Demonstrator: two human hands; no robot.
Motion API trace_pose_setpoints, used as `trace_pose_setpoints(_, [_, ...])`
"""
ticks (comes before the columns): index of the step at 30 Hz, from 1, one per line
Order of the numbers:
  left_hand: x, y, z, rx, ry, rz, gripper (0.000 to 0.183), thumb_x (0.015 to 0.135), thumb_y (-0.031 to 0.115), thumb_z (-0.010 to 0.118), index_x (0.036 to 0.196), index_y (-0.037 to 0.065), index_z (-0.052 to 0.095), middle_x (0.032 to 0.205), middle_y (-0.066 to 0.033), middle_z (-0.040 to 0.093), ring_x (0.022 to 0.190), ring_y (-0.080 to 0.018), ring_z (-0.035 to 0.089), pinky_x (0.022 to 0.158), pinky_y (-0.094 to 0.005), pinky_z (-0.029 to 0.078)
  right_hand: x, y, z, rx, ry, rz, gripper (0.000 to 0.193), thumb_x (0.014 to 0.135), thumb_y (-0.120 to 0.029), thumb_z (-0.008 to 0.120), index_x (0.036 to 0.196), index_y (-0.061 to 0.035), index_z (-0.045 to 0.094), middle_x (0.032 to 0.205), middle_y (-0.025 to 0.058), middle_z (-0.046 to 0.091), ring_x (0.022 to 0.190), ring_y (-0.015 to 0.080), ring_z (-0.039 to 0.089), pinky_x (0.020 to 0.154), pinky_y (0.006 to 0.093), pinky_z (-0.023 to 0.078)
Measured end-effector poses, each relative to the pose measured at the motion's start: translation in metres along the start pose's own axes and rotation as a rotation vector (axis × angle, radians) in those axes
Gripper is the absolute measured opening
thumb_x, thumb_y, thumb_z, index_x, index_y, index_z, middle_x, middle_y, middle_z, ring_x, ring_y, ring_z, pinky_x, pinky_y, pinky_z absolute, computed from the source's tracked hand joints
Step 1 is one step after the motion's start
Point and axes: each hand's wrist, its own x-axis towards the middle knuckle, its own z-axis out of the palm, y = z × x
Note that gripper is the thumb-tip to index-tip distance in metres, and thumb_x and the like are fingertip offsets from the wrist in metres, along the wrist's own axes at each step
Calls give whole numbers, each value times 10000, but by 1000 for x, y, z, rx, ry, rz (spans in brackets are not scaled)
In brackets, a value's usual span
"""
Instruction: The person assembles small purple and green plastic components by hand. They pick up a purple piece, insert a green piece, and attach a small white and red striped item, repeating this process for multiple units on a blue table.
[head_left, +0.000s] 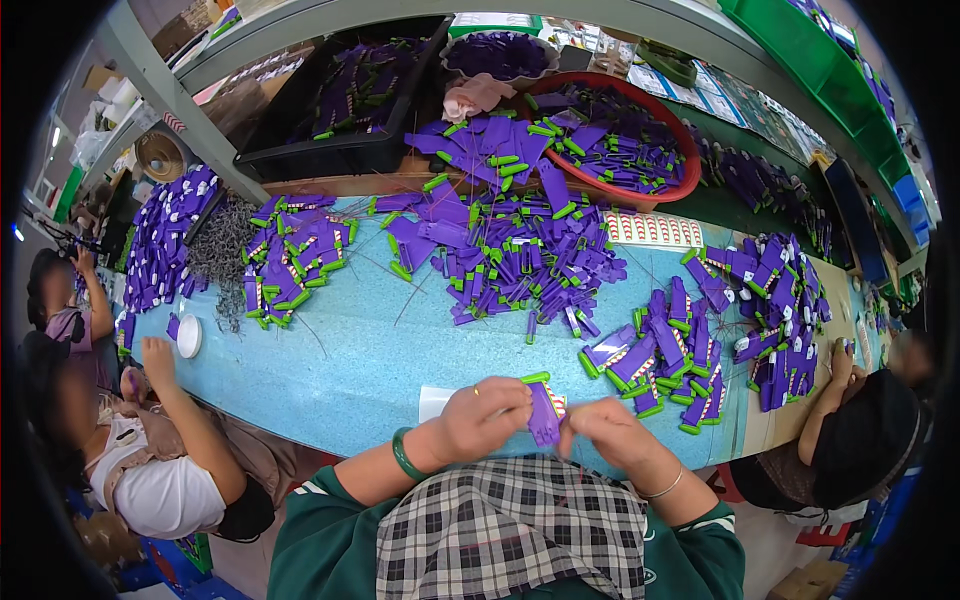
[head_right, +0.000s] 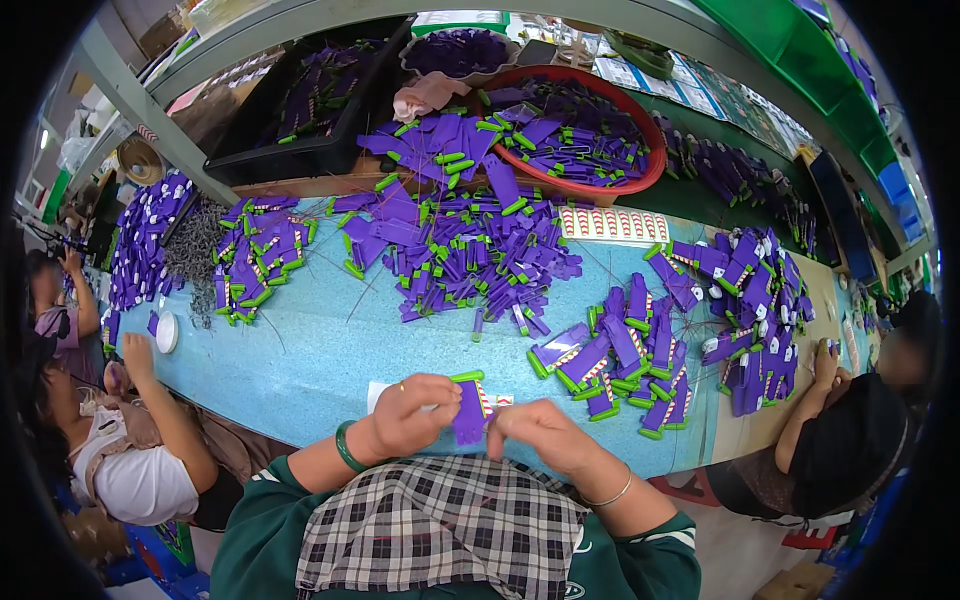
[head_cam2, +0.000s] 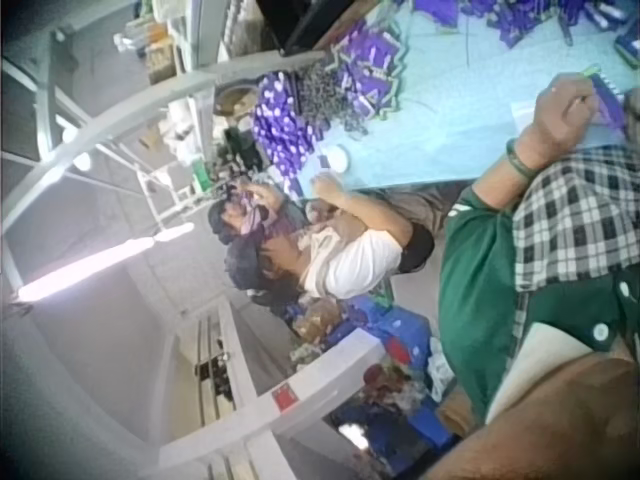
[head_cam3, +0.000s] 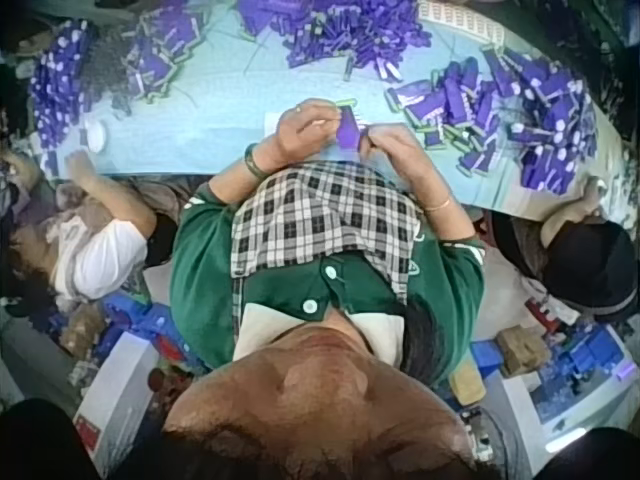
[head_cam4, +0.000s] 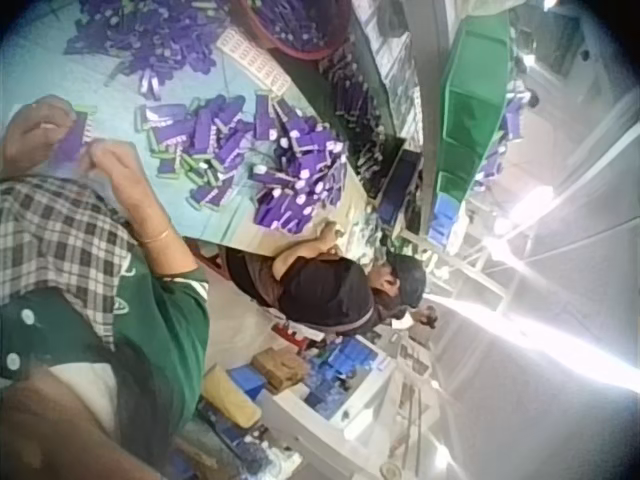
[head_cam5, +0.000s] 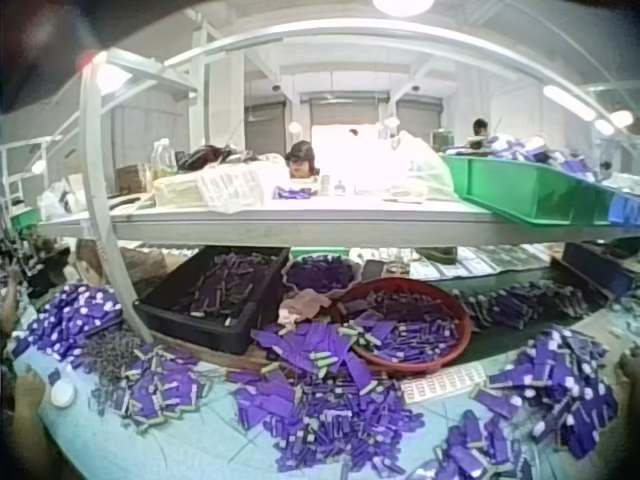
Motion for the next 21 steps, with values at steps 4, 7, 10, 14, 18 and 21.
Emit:
trace_pose_setpoints(4, [11,1,11,-283,-152,-409,161,729,-82,658,850,14,613,832,-105,615,767,-258,625,692,-324,526,13,0,3,-961,438,-572,266,776,-32,665,1028,-10,584,894,109,626,843,155,596,800,330,475])
trace_pose_setpoints(7, [23,-25,12,-229,-328,-427,150,752,-17,647,893,24,615,891,-98,610,820,-251,614,700,-316,512,9,26,-9,-578,538,-149,218,805,-37,645,1011,-6,580,920,78,613,879,123,591,776,286,483])
trace_pose_setpoints(10, [39,-57,6,246,-529,-171,182,756,72,608,935,41,610,1006,-109,589,905,-243,595,703,-315,504,14,36,-19,-96,543,-276,240,861,3,568,1094,23,514,998,48,595,920,110,584,824,270,482])
trace_pose_setpoints(14, [37,-81,15,512,-611,62,209,730,149,560,919,65,592,1130,-145,550,1017,-265,557,770,-360,485,13,41,-20,-79,464,-287,446,851,55,552,1276,53,415,1105,74,580,1023,141,559,901,293,459])
trace_pose_setpoints(18, [42,-76,17,409,-411,88,182,720,105,585,889,42,557,1097,-172,559,1066,-334,554,844,-417,470,12,38,-26,-104,447,-254,383,813,47,614,1187,72,533,1052,54,590,968,127,557,854,270,455])
trace_pose_setpoints(21, [31,-50,5,-13,-357,-370,259,728,31,695,954,12,570,924,-134,602,867,-303,613,794,-361,502,23,32,-32,-327,433,-456,376,782,33,651,1155,19,610,964,41,566,876,110,534,720,214,433])
